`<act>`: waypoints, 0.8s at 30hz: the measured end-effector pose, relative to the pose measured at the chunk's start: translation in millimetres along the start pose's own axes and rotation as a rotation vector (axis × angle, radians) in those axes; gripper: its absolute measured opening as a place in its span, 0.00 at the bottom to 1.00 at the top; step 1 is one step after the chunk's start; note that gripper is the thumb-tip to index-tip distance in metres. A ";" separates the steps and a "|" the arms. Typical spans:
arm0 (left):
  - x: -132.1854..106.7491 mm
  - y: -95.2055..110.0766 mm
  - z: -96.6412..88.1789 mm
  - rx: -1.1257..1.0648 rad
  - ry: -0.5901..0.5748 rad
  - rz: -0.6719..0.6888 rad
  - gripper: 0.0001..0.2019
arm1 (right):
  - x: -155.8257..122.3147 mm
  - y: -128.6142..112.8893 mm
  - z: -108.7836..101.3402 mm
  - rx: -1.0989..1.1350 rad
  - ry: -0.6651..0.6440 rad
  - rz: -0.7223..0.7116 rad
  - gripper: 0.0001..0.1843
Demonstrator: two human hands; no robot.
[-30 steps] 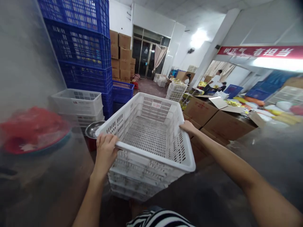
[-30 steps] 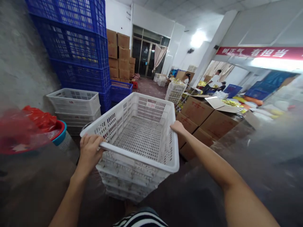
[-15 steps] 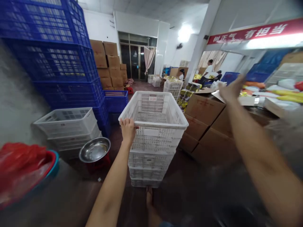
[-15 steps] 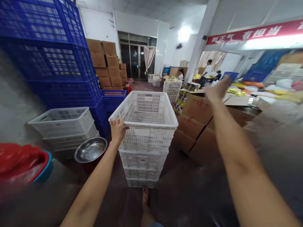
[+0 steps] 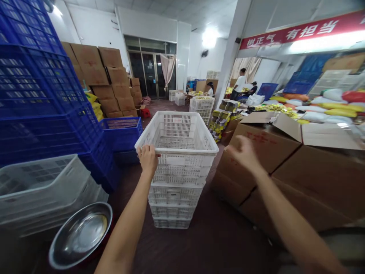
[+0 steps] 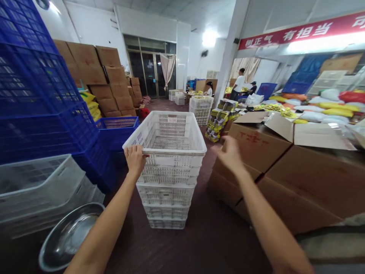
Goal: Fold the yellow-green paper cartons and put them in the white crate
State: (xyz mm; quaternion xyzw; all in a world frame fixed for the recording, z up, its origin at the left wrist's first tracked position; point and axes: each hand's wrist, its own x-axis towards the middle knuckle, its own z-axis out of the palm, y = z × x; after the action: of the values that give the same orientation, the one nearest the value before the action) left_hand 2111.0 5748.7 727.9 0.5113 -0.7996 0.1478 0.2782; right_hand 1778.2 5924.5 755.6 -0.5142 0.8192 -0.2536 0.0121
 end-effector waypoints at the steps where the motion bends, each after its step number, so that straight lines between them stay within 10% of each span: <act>1: 13.9 -0.2 12.5 -0.004 0.003 0.008 0.15 | 11.0 -11.3 20.3 -0.019 0.030 -0.061 0.40; 7: 113.9 -13.3 80.4 -0.001 0.053 0.031 0.17 | 120.3 -68.6 115.3 -0.218 0.258 -0.226 0.26; 14: 226.7 -11.8 135.7 -0.096 0.104 0.046 0.14 | 242.6 -73.1 123.5 -0.250 0.369 -0.121 0.16; 24: 270.4 -15.2 154.8 -0.185 0.066 0.057 0.13 | 290.5 -75.5 128.4 -0.292 0.358 -0.108 0.13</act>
State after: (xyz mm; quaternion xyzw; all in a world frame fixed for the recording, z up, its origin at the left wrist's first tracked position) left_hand 1992.1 5462.7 764.2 0.4551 -0.8146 0.0977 0.3460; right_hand 1740.6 5600.4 746.0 -0.5005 0.8076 -0.2198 -0.2214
